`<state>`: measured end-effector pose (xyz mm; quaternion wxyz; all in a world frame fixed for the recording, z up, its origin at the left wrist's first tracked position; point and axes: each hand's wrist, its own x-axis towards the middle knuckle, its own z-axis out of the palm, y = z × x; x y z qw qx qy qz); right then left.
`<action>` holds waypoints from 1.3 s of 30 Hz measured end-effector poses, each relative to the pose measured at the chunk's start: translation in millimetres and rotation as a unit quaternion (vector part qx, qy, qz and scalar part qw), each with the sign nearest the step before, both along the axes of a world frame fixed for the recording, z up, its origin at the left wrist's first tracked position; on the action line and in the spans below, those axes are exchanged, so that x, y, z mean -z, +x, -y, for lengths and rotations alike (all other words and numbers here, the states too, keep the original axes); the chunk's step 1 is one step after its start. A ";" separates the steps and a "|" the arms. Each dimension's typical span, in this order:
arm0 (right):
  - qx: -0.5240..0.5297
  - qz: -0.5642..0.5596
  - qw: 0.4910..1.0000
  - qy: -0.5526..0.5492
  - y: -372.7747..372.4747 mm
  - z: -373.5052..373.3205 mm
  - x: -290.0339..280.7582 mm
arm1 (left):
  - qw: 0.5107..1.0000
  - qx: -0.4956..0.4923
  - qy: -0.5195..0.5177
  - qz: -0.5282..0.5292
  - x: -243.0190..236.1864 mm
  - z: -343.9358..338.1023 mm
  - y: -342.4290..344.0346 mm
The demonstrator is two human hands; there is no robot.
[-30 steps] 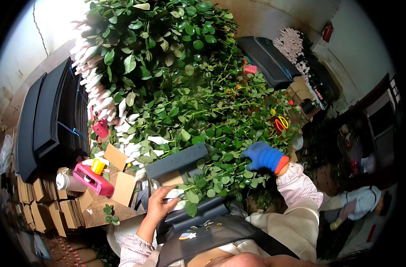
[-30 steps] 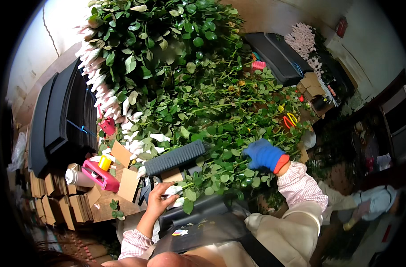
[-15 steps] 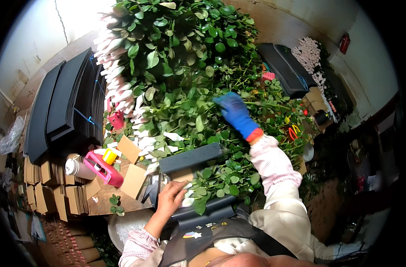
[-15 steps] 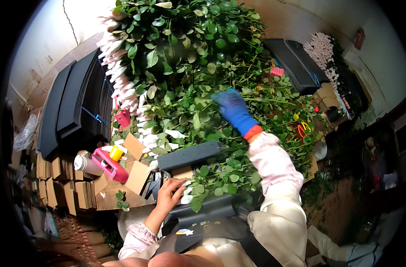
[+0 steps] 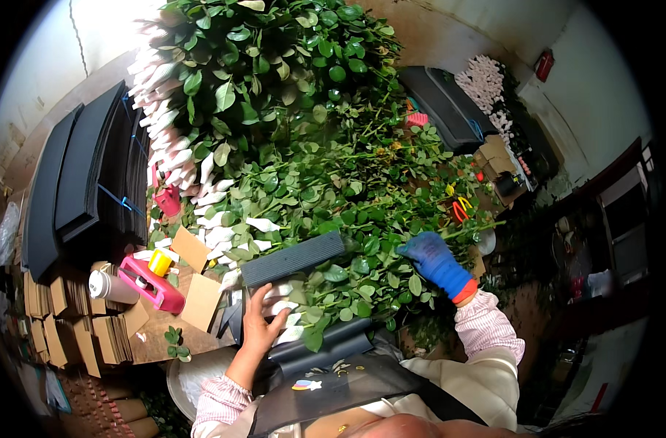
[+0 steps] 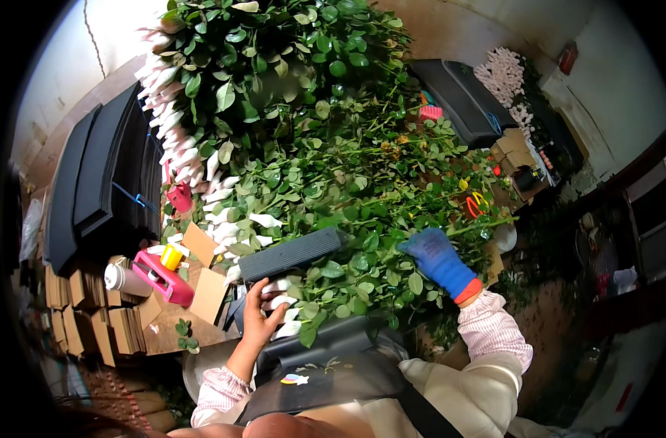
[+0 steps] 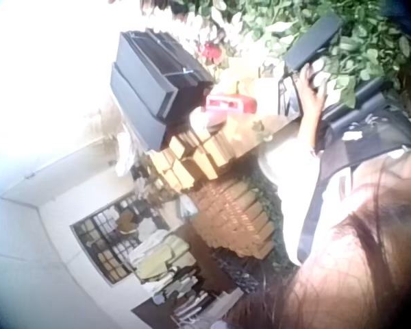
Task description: The person arranges white roses and green foliage into a black rectangular container. They place the roses and leaves into the container, adjust their positions, and add cardboard pieces to secure the arrangement.
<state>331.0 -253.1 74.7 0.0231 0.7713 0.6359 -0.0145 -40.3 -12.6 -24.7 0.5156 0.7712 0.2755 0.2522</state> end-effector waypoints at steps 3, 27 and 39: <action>-0.046 0.117 0.988 -0.094 -10.4 -12.9 0.0 | 0.997 0.040 0.065 -0.027 -8.6 -3.7 1.9; 0.181 -0.100 0.978 0.034 -3.0 -8.9 51.5 | 0.985 0.107 0.104 -0.088 -21.4 -13.2 9.7; 0.046 -0.064 0.977 0.197 57.1 -177.8 2.5 | 0.991 -0.059 0.114 -0.033 2.2 6.6 31.6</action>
